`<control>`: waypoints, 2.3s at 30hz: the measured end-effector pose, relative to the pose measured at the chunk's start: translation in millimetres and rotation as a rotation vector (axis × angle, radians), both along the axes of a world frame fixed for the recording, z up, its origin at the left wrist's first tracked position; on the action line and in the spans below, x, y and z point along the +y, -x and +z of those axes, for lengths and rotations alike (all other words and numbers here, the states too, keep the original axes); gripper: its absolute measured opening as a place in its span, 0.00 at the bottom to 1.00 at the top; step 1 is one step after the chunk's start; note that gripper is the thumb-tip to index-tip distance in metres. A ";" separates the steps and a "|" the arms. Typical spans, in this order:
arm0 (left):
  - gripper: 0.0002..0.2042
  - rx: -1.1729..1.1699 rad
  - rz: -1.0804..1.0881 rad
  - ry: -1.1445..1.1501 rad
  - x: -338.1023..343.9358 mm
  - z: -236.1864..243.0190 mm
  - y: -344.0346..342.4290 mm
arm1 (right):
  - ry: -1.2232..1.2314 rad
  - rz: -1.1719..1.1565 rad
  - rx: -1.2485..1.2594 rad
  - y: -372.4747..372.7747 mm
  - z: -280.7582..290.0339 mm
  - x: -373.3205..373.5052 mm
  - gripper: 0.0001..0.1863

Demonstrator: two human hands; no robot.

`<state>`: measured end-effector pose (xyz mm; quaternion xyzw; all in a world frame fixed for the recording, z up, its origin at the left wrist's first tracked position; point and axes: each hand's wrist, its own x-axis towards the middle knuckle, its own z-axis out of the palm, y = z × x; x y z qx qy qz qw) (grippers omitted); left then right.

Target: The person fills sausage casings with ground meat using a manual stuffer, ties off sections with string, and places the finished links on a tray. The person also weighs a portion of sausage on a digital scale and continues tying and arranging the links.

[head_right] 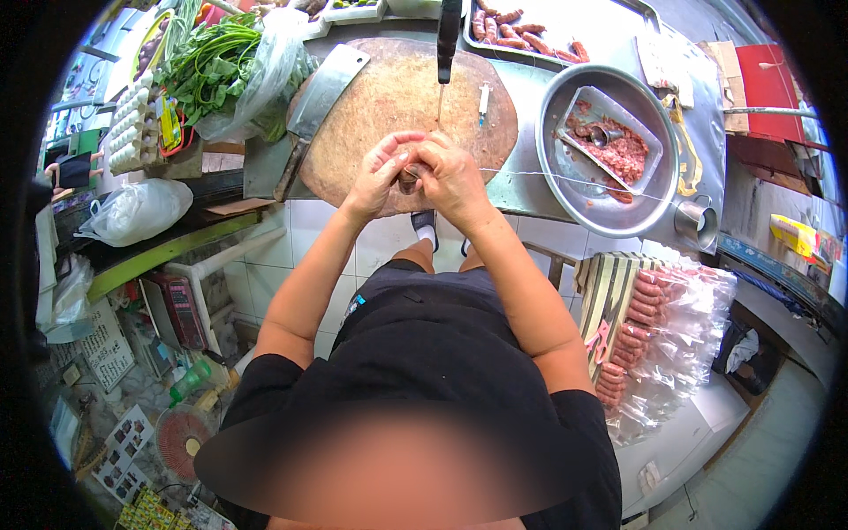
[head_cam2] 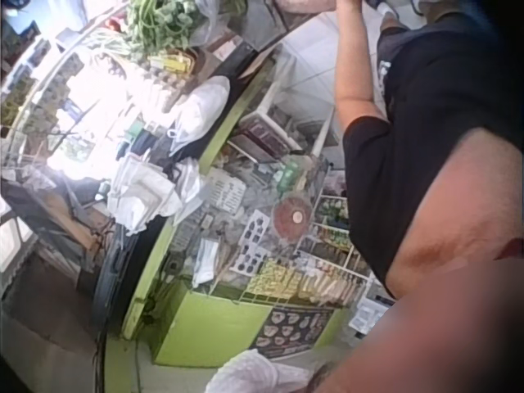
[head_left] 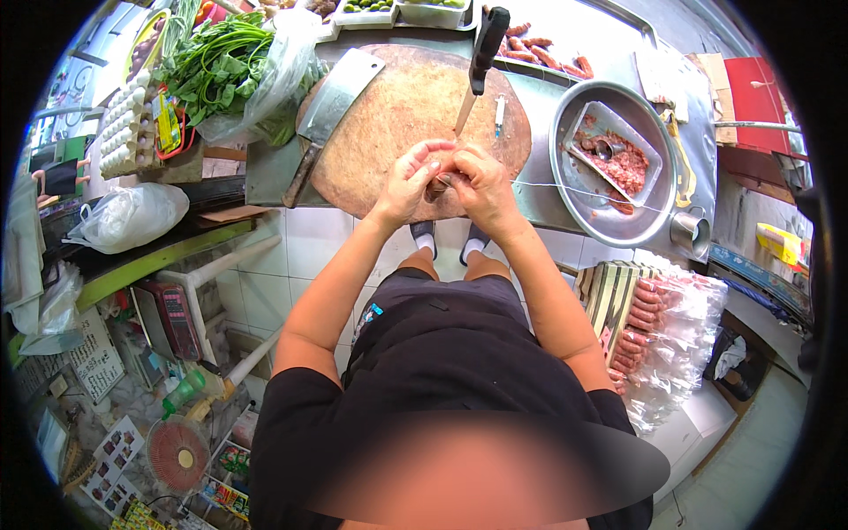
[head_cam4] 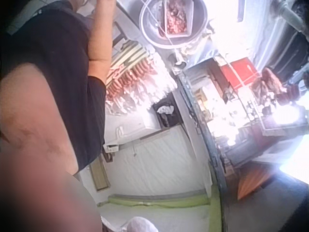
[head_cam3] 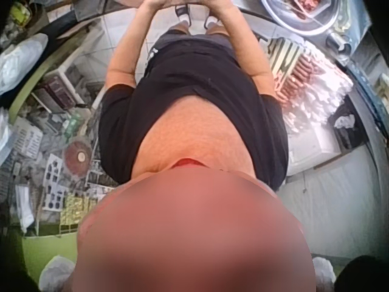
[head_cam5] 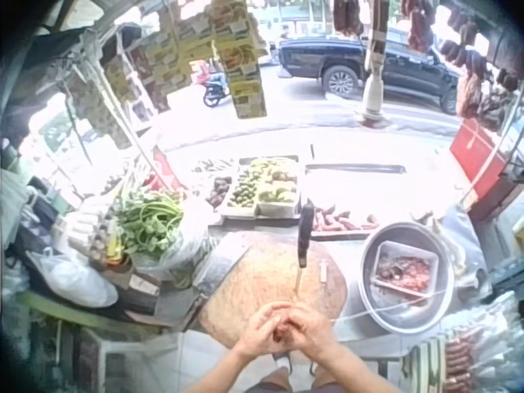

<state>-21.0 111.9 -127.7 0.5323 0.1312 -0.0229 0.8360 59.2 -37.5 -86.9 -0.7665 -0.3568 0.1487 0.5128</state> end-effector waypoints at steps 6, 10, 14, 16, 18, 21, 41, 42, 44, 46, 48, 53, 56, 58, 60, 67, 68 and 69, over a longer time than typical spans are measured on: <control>0.14 0.094 -0.263 0.166 26.7 -7.4 5.9 | -0.017 0.017 0.131 -9.7 -1.4 -7.4 0.05; 0.14 0.036 -0.461 0.264 30.5 -8.2 -3.9 | 0.002 0.088 0.360 -17.1 -1.1 -11.2 0.06; 0.12 0.113 -0.461 0.349 23.2 -1.8 -3.8 | 0.089 0.241 0.223 -29.3 -4.3 -21.0 0.06; 0.11 0.155 -0.415 0.338 17.9 0.9 -0.6 | 0.044 0.227 0.346 -29.9 -10.8 -23.9 0.10; 0.11 0.132 -0.364 0.318 14.1 1.2 0.7 | -0.028 0.117 0.609 -25.9 -18.6 -25.0 0.15; 0.09 0.156 -0.238 0.358 11.6 -1.6 2.0 | 0.051 0.170 0.640 -22.5 -23.3 -35.9 0.20; 0.09 0.129 -0.113 0.285 -0.8 13.7 1.1 | -1.114 -0.622 1.135 -101.6 -13.7 -77.4 0.08; 0.09 0.162 -0.136 0.249 -3.9 10.9 -3.0 | -1.060 -0.591 1.200 -101.6 -15.2 -75.0 0.08; 0.08 0.146 -0.096 0.279 -0.4 6.4 -10.1 | -0.868 -0.540 1.338 -100.4 -17.8 -70.2 0.09; 0.08 0.139 -0.082 0.273 6.1 3.0 -15.1 | -0.763 -0.561 1.270 -96.5 -19.0 -67.5 0.07; 0.08 0.157 0.026 0.245 8.3 0.0 -16.7 | -0.872 -0.645 1.144 -93.0 -19.1 -66.1 0.07; 0.10 0.162 -0.087 0.227 5.6 -9.1 -23.9 | -0.719 -0.518 1.382 -94.0 -19.5 -72.1 0.10; 0.11 0.183 -0.002 0.240 24.8 -12.1 -32.1 | -0.754 -0.617 1.037 -97.5 -23.2 -80.7 0.09; 0.11 0.080 -0.049 0.239 27.0 -16.4 -41.9 | -0.571 -0.636 0.816 -99.4 -26.1 -84.2 0.08; 0.07 0.038 -0.006 0.203 24.0 -22.3 -53.1 | -0.195 -0.356 0.096 -100.2 -28.7 -84.2 0.07; 0.05 0.036 0.059 -0.063 37.1 -72.4 -87.0 | 0.422 -0.165 -0.568 -113.2 -48.9 -52.8 0.04; 0.05 0.096 0.099 -0.202 44.1 -83.0 -90.3 | 0.473 -0.178 -0.505 -114.8 -54.1 -48.0 0.04; 0.06 0.106 0.158 -0.169 52.1 -91.4 -91.3 | 0.580 -0.190 -0.402 -117.2 -58.2 -45.4 0.04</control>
